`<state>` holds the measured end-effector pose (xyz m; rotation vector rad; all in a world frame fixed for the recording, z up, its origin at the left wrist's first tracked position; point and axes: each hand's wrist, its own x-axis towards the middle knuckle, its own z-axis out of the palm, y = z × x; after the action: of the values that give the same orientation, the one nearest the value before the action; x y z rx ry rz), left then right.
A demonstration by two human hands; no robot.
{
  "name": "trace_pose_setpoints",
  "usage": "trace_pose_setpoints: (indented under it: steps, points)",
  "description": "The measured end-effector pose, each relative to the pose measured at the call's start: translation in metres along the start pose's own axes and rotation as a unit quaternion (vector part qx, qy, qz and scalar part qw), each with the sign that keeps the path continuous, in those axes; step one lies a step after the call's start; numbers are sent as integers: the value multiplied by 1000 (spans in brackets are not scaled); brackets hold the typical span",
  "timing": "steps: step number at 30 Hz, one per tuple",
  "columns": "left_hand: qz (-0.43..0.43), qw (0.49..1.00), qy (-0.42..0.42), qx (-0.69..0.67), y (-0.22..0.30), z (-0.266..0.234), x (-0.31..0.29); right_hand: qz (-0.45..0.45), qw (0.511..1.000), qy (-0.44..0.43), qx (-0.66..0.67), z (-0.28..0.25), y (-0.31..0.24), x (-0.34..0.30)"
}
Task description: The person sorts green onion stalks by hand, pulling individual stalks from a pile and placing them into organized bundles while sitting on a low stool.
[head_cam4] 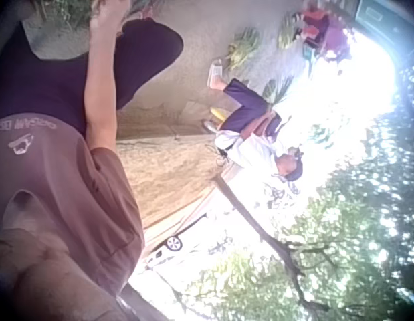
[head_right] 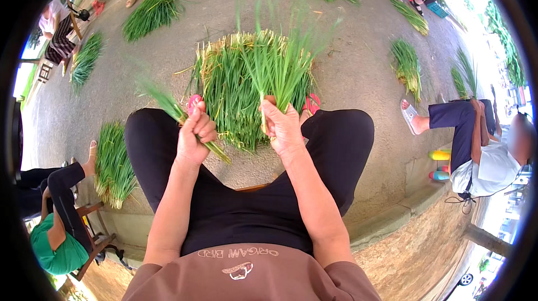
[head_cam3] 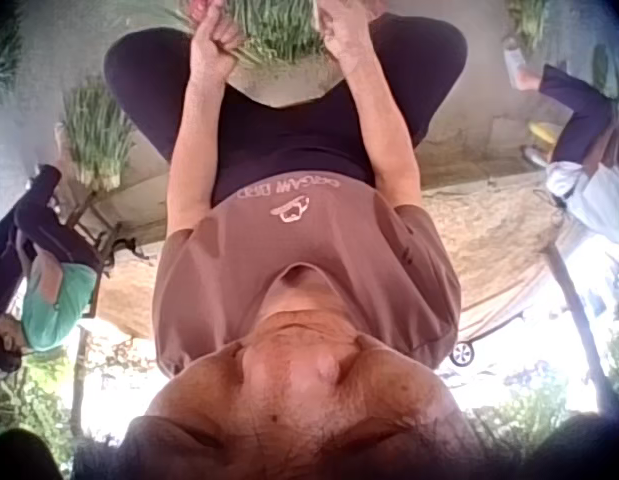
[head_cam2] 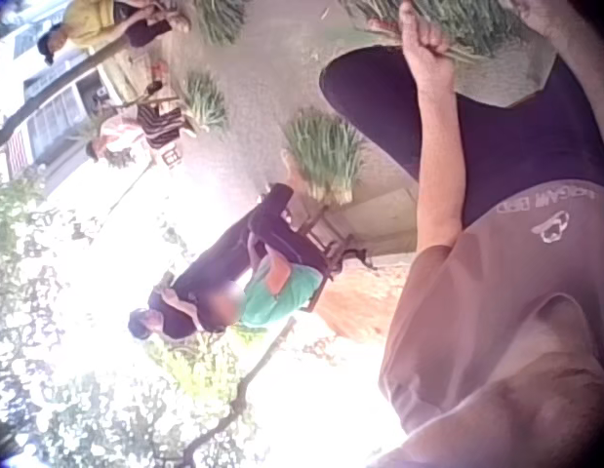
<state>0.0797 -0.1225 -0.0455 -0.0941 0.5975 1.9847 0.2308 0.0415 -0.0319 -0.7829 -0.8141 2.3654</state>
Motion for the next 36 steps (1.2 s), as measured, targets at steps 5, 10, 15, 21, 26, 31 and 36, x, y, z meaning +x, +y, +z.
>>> trace_pose_setpoints:
  steps: [5, 10, 15, 21, 26, 31, 36]
  points:
    - [-43, 988, 50, 139, -14, 19, -4, 57, 997, -9, -57, 21, 20, -12]
    - [-65, 982, 23, 174, -18, 18, -6, 69, 990, -31, -121, 32, 42, -20]
    - [-30, 980, 69, 183, -17, 8, -1, 34, 998, -23, -42, 24, 41, -15]
    - [-31, 973, 94, 211, -16, 12, -1, 18, 999, -8, -36, 17, 38, -6]
    - [-10, 967, 95, 237, -20, 6, 0, 56, 996, -30, -65, 21, 38, -8]
    - [-41, 953, 70, 291, -18, 9, -2, 84, 992, -38, -83, 24, 37, -10]
    - [-28, 928, 43, 369, -17, 13, -4, 85, 989, -42, -113, 22, 38, -8]
